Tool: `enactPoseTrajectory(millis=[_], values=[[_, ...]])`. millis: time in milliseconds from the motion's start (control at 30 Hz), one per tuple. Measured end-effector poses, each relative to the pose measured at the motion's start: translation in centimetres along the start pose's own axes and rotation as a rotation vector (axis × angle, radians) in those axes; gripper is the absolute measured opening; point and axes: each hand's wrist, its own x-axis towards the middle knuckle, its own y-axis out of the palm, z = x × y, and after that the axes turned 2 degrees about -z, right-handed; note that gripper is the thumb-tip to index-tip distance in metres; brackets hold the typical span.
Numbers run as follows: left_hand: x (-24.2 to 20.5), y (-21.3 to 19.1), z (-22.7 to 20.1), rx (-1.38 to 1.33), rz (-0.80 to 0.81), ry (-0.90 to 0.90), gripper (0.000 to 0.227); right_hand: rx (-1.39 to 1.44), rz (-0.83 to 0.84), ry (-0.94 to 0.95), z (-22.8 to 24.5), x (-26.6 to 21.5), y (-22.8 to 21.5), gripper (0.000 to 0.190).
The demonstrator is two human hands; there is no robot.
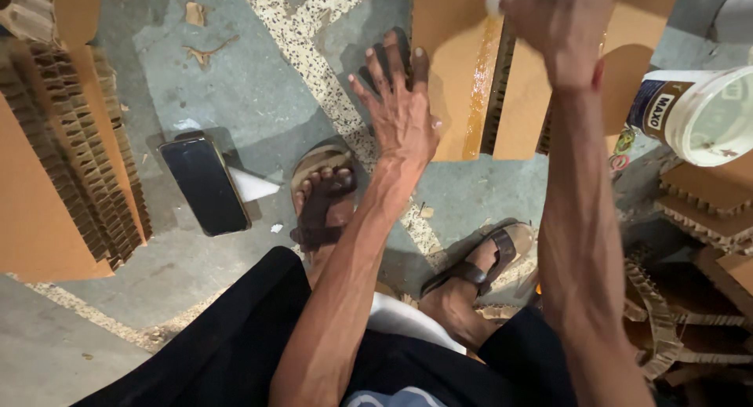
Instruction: The person applies glue to the edges of corrugated cardboard pieces using a white foam applicator. They then press the glued edges together to form a U-shaped structure and secure it with a rubber band. The process is repeated for another set of cardboard pieces.
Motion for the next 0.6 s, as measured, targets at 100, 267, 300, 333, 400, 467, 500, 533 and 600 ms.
enactPoseTrajectory(millis=[100, 267, 300, 333, 400, 467, 500, 533, 600], values=[[0.2, -0.1, 0.0, 0.023, 0.000, -0.002, 0.109, 0.006, 0.058, -0.024, 1.0, -4.9, -1.8, 0.035], [0.1, 0.4, 0.1, 0.086, 0.108, -0.015, 0.109, 0.116, 0.261, 0.307, 4.4, -13.7, -4.8, 0.047], [0.2, 0.5, 0.0, 0.089, 0.054, -0.012, 0.112, 0.136, 0.294, 0.326, 4.7, -14.7, -5.5, 0.043], [0.3, 0.5, -0.1, 0.091, 0.001, -0.010, 0.116, 0.157, 0.327, 0.344, 4.8, -15.5, -6.0, 0.040], [0.6, 0.7, 0.0, 0.061, 0.065, -0.038, 0.120, 0.296, 0.269, 0.327, 4.4, -15.5, -6.3, 0.033], [0.6, 1.1, 0.1, 0.051, 0.097, -0.037, 0.114, 0.530, 0.100, 0.255, 2.4, -14.0, -6.6, 0.028], [0.5, 1.4, 0.3, 0.056, 0.096, -0.024, 0.105, 0.324, -0.128, 0.026, 1.2, -12.1, -5.9, 0.033], [0.3, 1.6, 0.5, 0.061, 0.095, -0.011, 0.097, 0.115, -0.344, -0.210, 0.2, -10.1, -4.8, 0.038], [0.4, 1.7, 0.5, 0.021, 0.048, 0.001, 0.108, 0.040, -0.333, -0.168, -1.4, -5.5, -2.9, 0.036]])
